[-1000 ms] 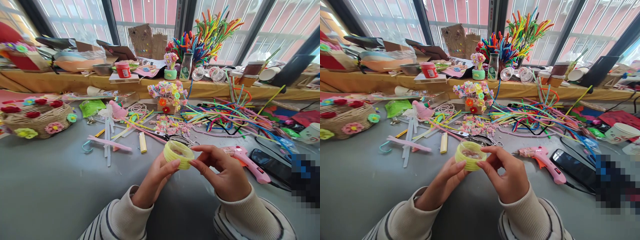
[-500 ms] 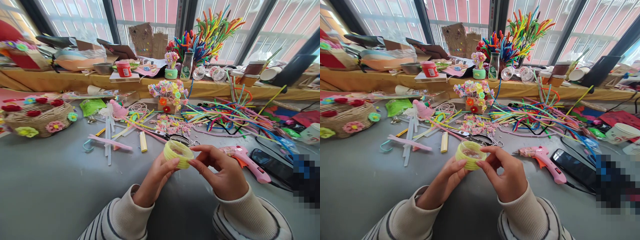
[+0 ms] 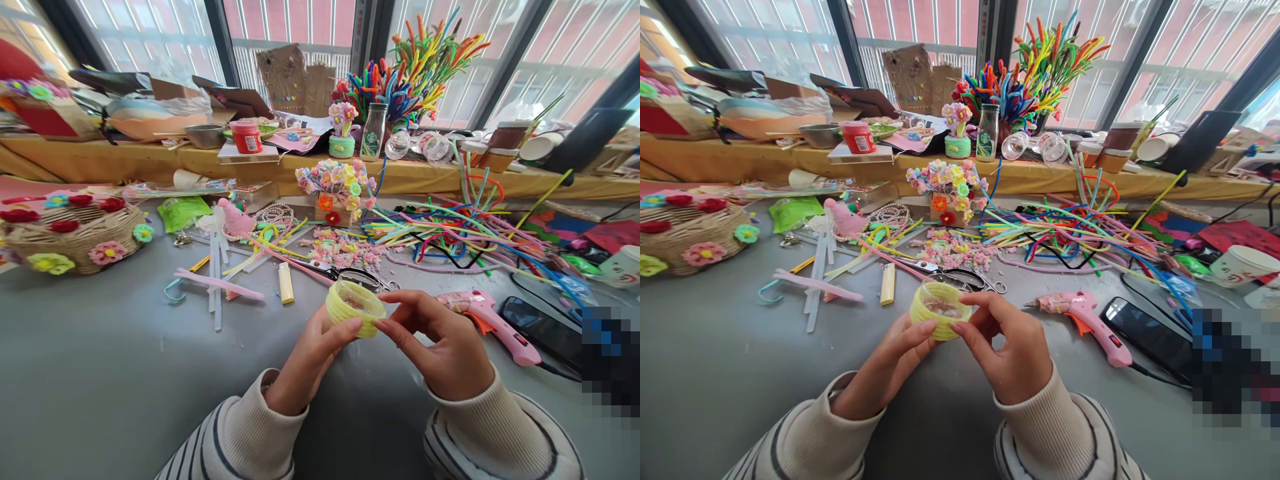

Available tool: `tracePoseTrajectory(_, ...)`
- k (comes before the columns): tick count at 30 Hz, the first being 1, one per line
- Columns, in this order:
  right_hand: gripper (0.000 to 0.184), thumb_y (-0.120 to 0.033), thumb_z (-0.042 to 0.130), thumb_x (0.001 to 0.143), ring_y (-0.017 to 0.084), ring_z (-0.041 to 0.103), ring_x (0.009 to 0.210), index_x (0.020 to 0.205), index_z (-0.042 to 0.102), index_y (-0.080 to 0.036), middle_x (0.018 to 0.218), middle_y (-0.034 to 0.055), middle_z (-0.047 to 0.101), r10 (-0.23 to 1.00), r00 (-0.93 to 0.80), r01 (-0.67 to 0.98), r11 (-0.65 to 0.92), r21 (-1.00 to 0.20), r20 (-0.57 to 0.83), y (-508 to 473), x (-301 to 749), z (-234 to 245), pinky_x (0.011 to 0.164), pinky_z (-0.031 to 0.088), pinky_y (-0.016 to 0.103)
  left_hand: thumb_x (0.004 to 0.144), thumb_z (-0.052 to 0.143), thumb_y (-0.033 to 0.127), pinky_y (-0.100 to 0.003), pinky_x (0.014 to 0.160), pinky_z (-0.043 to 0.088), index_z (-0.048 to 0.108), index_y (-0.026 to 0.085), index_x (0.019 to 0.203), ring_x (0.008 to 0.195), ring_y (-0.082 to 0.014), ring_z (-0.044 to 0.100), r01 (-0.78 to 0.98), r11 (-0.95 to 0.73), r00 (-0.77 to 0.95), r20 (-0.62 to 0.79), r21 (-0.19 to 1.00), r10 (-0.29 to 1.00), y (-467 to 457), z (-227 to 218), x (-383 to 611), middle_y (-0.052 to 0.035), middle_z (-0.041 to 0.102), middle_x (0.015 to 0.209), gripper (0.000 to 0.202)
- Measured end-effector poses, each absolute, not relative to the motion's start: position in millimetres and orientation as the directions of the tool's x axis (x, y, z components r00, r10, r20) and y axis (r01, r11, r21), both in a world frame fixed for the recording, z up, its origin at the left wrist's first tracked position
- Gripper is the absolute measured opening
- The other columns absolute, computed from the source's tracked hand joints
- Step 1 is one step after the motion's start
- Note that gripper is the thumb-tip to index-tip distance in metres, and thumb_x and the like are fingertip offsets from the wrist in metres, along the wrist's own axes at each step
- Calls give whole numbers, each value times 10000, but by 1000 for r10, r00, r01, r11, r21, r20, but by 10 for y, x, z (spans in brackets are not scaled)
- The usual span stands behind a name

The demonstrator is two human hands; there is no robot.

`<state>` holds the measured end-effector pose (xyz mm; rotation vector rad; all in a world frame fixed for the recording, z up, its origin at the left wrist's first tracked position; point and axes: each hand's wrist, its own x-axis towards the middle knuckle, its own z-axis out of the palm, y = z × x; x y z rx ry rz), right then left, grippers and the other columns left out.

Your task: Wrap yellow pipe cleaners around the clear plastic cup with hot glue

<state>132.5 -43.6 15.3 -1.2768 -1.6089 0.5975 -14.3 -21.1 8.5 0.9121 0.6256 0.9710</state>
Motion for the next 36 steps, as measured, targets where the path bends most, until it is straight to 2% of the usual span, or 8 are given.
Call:
tracePoseTrajectory(12,196,-285,569,745,95,519,520,913,572,-184,593,-21,544,931,18,444,319,-837,364,-443,1313,158,517,459,235,727,569,251,-387,944,321,536,150,1040,1045,-250,502,-421,260,425,-64,869,903,-216,75,-135,-79,614,1045,330)
tracePoseTrajectory(28,197,-271,570,743,91,511,511,920,571,-186,593,-23,547,926,17,452,329,-829,377,-441,1298,153,507,452,226,684,634,286,-372,941,336,548,149,1043,1062,-254,504,-413,259,416,-72,873,907,-173,-12,-157,-85,616,1072,393)
tracePoseTrajectory(36,195,-280,561,746,96,517,512,918,572,-189,583,-21,546,922,21,456,335,-825,386,-441,1299,156,504,460,227,679,640,254,-369,939,340,549,146,1036,1055,-250,512,-411,272,389,-103,870,916,-198,42,-148,-83,623,1060,384)
